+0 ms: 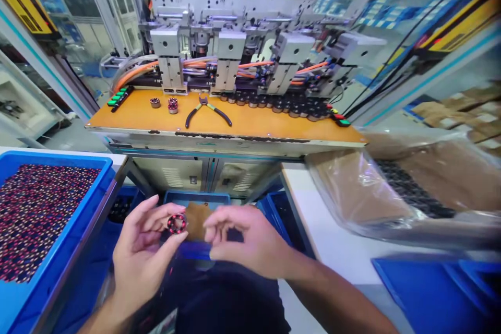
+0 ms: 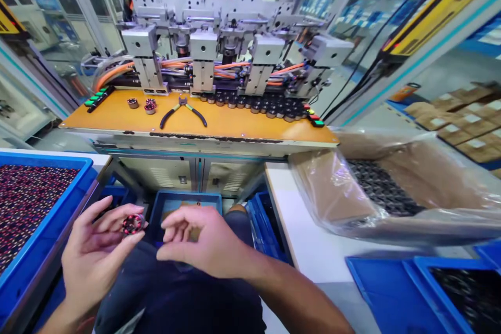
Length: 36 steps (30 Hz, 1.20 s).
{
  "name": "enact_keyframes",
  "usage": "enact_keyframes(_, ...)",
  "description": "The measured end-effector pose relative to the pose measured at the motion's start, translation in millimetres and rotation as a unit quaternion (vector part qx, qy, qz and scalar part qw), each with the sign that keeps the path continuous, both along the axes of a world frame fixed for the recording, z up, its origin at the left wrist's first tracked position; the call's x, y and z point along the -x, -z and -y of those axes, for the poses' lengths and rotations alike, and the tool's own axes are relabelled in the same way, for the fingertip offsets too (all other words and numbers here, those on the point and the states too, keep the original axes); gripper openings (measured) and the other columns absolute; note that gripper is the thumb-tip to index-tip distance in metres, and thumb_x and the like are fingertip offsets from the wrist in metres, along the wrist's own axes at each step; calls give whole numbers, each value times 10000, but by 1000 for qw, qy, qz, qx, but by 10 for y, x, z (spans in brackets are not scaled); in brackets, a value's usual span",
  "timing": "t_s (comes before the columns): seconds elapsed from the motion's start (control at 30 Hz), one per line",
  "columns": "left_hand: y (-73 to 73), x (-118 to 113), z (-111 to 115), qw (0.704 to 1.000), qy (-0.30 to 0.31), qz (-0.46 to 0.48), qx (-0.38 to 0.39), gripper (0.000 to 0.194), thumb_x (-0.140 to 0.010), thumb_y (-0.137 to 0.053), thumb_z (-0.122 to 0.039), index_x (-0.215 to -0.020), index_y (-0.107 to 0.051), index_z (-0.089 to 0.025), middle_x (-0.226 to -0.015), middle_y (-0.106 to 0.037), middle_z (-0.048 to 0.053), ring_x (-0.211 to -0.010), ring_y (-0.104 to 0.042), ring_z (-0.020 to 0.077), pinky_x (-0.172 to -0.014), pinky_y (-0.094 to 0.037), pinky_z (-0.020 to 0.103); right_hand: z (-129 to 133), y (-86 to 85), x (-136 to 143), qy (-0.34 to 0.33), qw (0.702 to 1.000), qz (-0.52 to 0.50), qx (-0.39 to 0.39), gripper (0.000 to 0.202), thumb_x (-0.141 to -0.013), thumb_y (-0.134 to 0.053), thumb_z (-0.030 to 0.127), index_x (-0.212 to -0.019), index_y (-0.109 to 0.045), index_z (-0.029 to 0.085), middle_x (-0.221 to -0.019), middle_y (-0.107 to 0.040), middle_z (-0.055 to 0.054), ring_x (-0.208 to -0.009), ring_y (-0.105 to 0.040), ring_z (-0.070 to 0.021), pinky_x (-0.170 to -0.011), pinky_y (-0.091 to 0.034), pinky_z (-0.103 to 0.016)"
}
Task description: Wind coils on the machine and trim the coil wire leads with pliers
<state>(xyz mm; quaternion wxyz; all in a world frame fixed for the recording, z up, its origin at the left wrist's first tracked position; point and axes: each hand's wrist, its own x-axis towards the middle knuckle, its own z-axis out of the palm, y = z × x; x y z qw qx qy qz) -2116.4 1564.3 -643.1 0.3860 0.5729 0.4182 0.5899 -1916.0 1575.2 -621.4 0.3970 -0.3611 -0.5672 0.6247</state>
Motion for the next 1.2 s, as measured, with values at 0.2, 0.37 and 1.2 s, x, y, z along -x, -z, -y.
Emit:
enact_keyframes(0.2, 14, -81, 122, 999, 49, -6, -17, 680, -838, -661, -3, -1382, -500, -378, -1205, -740, -4, -1038, -729, 126, -915, -594, 202, -94, -44, 219, 24, 991, -87, 98, 245, -715, -784, 294, -711, -580, 161, -682, -582, 15, -631, -516, -94, -604, -407, -232)
enact_keyframes(0.37, 7, -32, 128, 999, 27, 16, -32, 761, -761, -728, 17, -1369, -519, -389, -1098, -723, -21, -926, -736, 106, -794, -621, 171, 69, 188, 412, 62, 983, -154, 79, 236, -783, -743, 305, -711, -563, 171, -683, -554, 28, -603, -491, -88, -581, -375, -229)
enact_keyframes(1.2, -40, 166, 19, 973, 191, 70, 109, 308, -804, -754, -129, -1070, -760, -283, -1144, -726, 84, -1105, -681, 188, -854, -573, 195, 38, -30, 210, 16, 999, -31, 39, 278, -827, -702, 393, -775, -549, 166, -731, -535, 17, -647, -468, -99, -608, -375, -239)
